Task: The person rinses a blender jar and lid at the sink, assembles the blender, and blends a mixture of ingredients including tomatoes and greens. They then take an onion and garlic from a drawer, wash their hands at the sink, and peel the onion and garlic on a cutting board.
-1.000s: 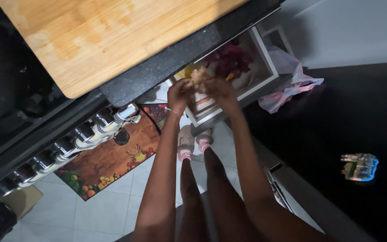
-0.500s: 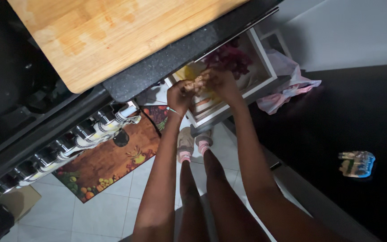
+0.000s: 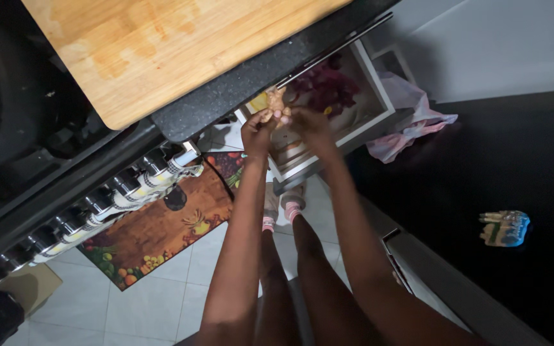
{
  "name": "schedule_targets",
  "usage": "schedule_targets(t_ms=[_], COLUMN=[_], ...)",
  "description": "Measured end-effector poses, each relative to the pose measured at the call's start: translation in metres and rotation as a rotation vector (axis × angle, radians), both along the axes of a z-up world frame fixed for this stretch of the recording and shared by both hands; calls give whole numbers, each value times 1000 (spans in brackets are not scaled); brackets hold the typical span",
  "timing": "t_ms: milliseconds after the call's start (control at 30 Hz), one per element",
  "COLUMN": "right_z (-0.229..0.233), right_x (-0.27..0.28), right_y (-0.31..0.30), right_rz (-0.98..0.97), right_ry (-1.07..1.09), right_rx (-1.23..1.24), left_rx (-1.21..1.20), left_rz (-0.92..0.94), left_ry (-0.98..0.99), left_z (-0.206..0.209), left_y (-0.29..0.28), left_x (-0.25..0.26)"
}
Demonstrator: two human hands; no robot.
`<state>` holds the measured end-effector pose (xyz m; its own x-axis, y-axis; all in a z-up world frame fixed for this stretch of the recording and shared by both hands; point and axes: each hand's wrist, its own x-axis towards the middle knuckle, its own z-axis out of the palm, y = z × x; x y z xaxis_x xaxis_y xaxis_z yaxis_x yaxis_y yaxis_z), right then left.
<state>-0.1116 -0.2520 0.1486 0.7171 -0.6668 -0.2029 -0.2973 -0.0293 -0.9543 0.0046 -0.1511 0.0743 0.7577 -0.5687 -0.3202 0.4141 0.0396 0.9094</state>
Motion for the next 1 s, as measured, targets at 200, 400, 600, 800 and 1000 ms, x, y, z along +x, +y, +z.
schedule_targets(t_ms=[200,400,600,800,1000], right_z=[-15,-23,-47,-112,-167], right_x=[10,9,3,-30,-78], right_y=[13,19,22,-5,-28], right_rz=[-140,-252,-371,-569,-1067], right_ry=[-180,-165,-276,-251,-43], right_rx=[177,193,262,232,104], left_rx=[-46,-77,99,39,16], left_rz=[-15,64,81,154,145], left_ry=[146,215,249,516,492], left_z=[-27,-53,-33,-25,-33], left_y=[1,-7,-16,-14,-10], left_x=[3,-6,-15,-32,-34])
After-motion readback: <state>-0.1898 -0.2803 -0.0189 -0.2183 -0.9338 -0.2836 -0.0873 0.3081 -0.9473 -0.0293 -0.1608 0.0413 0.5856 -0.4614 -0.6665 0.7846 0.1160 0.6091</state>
